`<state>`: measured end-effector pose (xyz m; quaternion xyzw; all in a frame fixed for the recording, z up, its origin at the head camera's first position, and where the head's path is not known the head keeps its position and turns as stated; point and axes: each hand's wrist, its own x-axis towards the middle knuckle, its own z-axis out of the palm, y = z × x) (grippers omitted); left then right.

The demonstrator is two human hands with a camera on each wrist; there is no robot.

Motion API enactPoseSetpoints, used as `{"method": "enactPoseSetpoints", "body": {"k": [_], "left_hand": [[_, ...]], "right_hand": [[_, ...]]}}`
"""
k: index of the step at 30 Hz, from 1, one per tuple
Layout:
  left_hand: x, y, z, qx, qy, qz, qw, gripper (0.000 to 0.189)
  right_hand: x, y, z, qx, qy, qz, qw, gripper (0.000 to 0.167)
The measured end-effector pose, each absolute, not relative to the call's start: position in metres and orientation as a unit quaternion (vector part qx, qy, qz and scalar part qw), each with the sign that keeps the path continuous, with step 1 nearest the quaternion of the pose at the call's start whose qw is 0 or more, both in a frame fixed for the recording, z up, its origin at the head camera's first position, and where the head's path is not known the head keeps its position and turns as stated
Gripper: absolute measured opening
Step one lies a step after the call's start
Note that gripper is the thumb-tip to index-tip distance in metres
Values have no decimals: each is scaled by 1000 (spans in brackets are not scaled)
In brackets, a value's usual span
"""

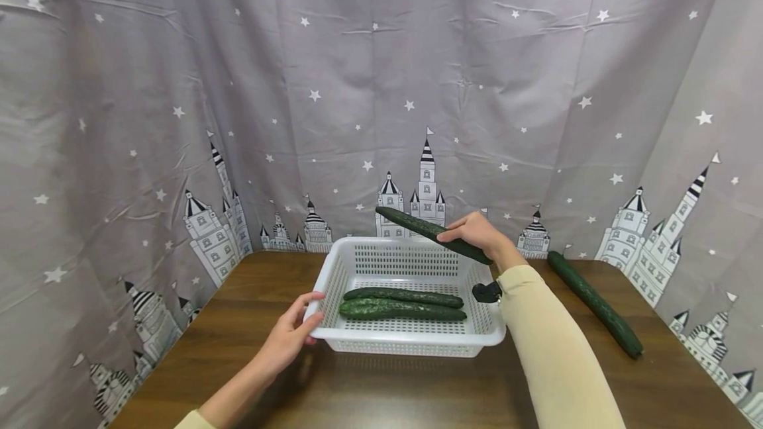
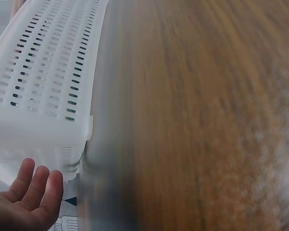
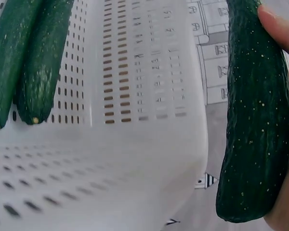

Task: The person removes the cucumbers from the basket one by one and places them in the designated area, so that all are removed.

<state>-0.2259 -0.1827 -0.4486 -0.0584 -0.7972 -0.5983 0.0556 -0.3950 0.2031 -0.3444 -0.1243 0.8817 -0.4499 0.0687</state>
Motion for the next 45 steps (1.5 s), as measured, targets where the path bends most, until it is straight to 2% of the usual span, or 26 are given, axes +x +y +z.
{"method": "enactPoseSetpoints", "body": {"k": [8, 17, 45], "left_hand": [[-226, -183, -449, -54, -798, -598, 53, 38], [-227, -186, -448, -61, -802, -593, 47, 37], [-227, -185, -450, -72, -791, -605, 51, 39]], "right_hand": [[-389, 227, -343, -93, 882, -458, 67, 64], [-380, 249, -343, -61, 893, -443, 39, 71], [-348, 323, -387, 29, 900, -434, 26, 84]]}}
